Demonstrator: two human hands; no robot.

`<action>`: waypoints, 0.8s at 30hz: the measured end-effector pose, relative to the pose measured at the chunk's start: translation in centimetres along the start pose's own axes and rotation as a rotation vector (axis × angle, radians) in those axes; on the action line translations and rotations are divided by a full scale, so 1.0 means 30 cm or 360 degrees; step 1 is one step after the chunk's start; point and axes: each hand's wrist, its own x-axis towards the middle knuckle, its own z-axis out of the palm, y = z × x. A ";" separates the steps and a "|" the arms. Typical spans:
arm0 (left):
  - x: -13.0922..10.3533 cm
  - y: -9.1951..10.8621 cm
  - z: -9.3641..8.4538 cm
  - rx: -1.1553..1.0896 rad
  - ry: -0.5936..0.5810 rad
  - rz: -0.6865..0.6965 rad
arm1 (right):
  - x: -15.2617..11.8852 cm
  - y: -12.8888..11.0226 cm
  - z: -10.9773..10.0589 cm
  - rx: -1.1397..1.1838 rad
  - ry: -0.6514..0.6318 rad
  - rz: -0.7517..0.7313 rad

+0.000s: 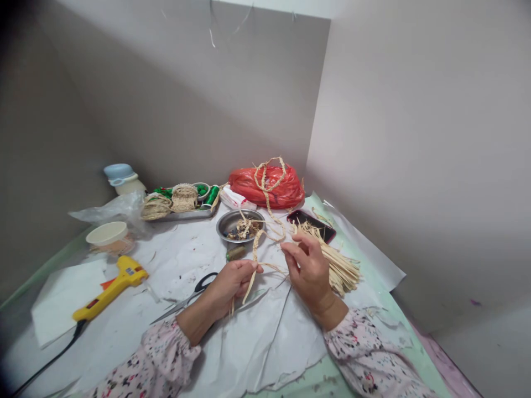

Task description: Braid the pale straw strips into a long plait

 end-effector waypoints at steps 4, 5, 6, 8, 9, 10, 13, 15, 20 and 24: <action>0.003 -0.007 -0.004 -0.0007 -0.0012 0.0016 | 0.035 -0.103 -0.072 0.0135 0.0056 -0.0292; 0.004 -0.009 -0.005 -0.0010 -0.0017 0.0020 | 0.045 -0.134 -0.087 0.0196 0.0079 -0.0277; 0.004 -0.010 -0.006 -0.0012 -0.0021 0.0025 | 0.057 -0.163 -0.100 0.0266 0.0101 -0.0228; 0.003 -0.010 -0.006 -0.0009 -0.0031 0.0039 | 0.080 -0.210 -0.111 0.0463 0.0175 0.0147; 0.002 -0.009 -0.005 -0.0008 -0.0035 0.0046 | 0.090 -0.225 -0.106 0.0603 0.0093 0.0472; 0.001 -0.007 -0.003 -0.0010 -0.0032 0.0054 | 0.095 -0.232 -0.095 0.0792 -0.0074 0.0784; -0.003 -0.003 0.001 -0.0021 -0.0001 0.0070 | 0.079 -0.216 -0.029 0.1132 -0.0490 0.1412; -0.002 -0.005 0.002 0.0000 0.0019 0.0086 | 0.042 -0.190 0.025 0.1111 -0.0537 0.1568; 0.014 -0.024 0.001 0.0170 0.0106 0.0161 | -0.044 -0.160 0.094 0.1111 -0.0573 0.1651; 0.022 -0.036 0.003 0.0272 0.0166 0.0186 | -0.059 -0.171 0.091 0.1053 -0.0577 0.1614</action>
